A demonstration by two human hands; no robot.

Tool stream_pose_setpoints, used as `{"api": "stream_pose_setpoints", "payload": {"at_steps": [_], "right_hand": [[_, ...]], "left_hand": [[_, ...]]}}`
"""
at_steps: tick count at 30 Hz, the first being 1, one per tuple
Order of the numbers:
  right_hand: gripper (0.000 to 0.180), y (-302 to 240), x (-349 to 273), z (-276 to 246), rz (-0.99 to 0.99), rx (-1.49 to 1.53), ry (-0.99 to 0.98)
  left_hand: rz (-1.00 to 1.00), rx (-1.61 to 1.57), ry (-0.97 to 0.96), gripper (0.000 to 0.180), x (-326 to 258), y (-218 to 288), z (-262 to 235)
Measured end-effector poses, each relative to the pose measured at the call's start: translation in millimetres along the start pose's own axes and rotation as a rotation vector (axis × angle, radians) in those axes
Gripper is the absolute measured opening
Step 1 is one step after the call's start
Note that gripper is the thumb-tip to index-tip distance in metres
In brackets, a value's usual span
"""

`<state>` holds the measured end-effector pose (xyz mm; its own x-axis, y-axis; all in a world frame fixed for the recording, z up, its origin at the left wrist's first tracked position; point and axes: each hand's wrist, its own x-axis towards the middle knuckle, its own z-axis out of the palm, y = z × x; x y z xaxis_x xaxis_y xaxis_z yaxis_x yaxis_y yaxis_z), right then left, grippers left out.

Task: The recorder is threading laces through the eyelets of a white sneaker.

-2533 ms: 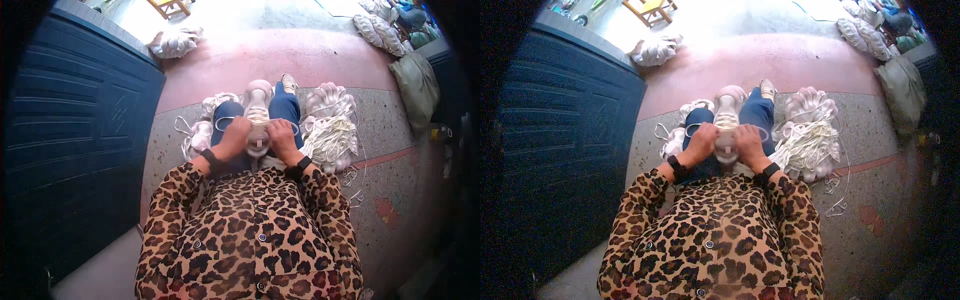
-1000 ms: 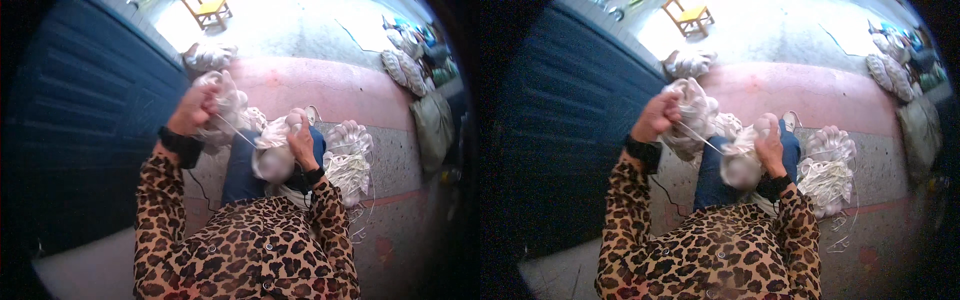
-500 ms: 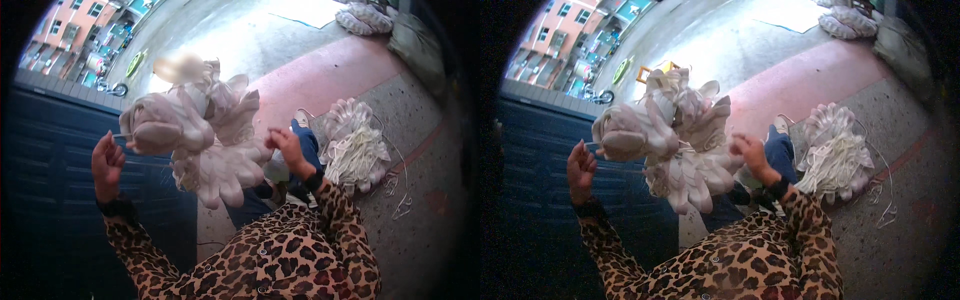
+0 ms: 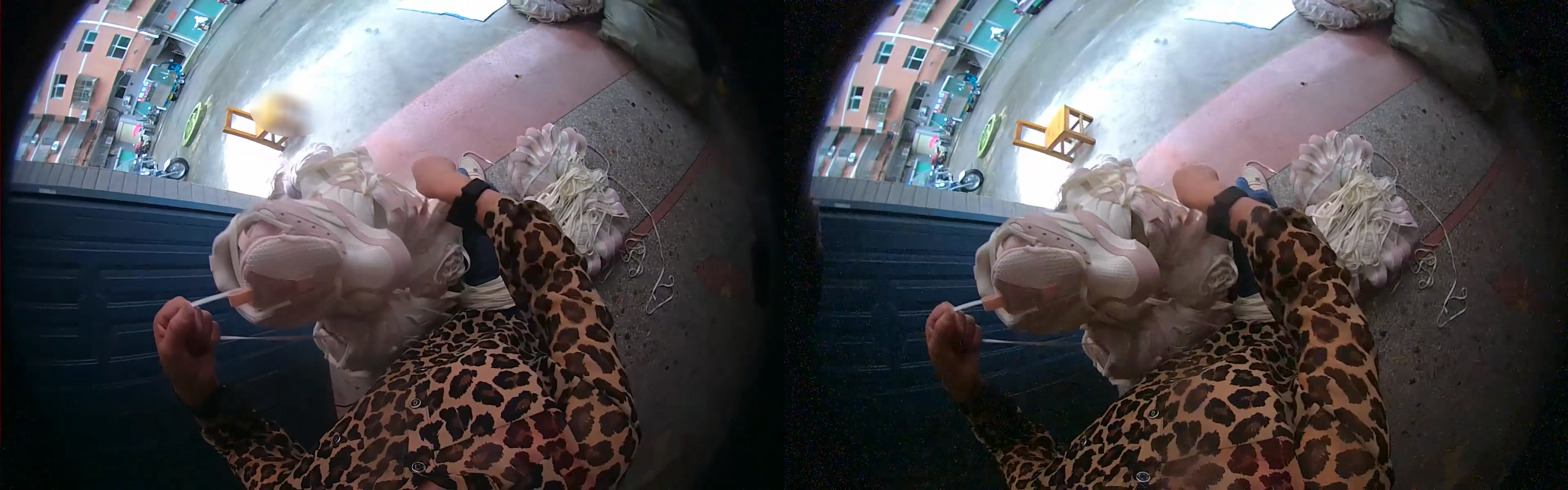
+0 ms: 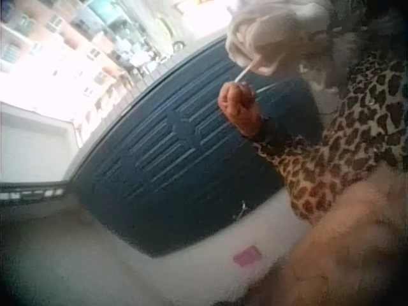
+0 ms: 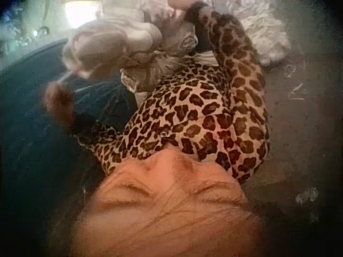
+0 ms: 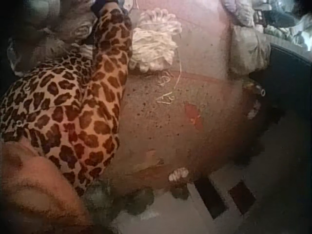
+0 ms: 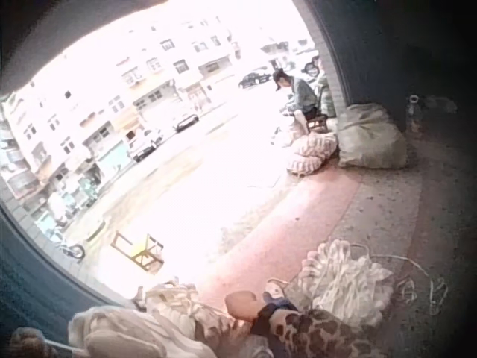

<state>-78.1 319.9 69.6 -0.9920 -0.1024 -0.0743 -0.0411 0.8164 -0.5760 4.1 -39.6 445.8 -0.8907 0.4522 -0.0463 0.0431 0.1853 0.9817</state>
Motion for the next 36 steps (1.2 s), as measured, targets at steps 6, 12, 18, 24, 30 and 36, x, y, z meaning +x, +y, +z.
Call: {"api": "stream_pose_setpoints", "payload": {"at_steps": [6,12,18,24,30,36], "right_hand": [[0.015,27,41,38,-0.218,0.13,0.081],[0.03,41,27,64,0.311,1.162,-0.337],[0.042,9,-21,22,-0.057,1.526,-0.002],[0.049,-8,55,-44,0.017,2.162,-0.178],[0.052,-59,41,-126,-0.34,2.005,-0.14],[0.041,-74,40,-64,0.01,1.645,-0.037]], "left_hand": [[0.037,0.033,0.039,0.028,-7,7,21],[0.022,-0.125,0.104,0.025,-14,4,-7],[0.006,-0.181,0.464,0.023,30,-9,-51],[-0.007,-0.223,0.396,0.03,128,13,-94],[0.11,-0.114,0.587,0.035,121,1,-126],[-0.022,-0.154,0.56,0.032,99,-67,-129]]}}
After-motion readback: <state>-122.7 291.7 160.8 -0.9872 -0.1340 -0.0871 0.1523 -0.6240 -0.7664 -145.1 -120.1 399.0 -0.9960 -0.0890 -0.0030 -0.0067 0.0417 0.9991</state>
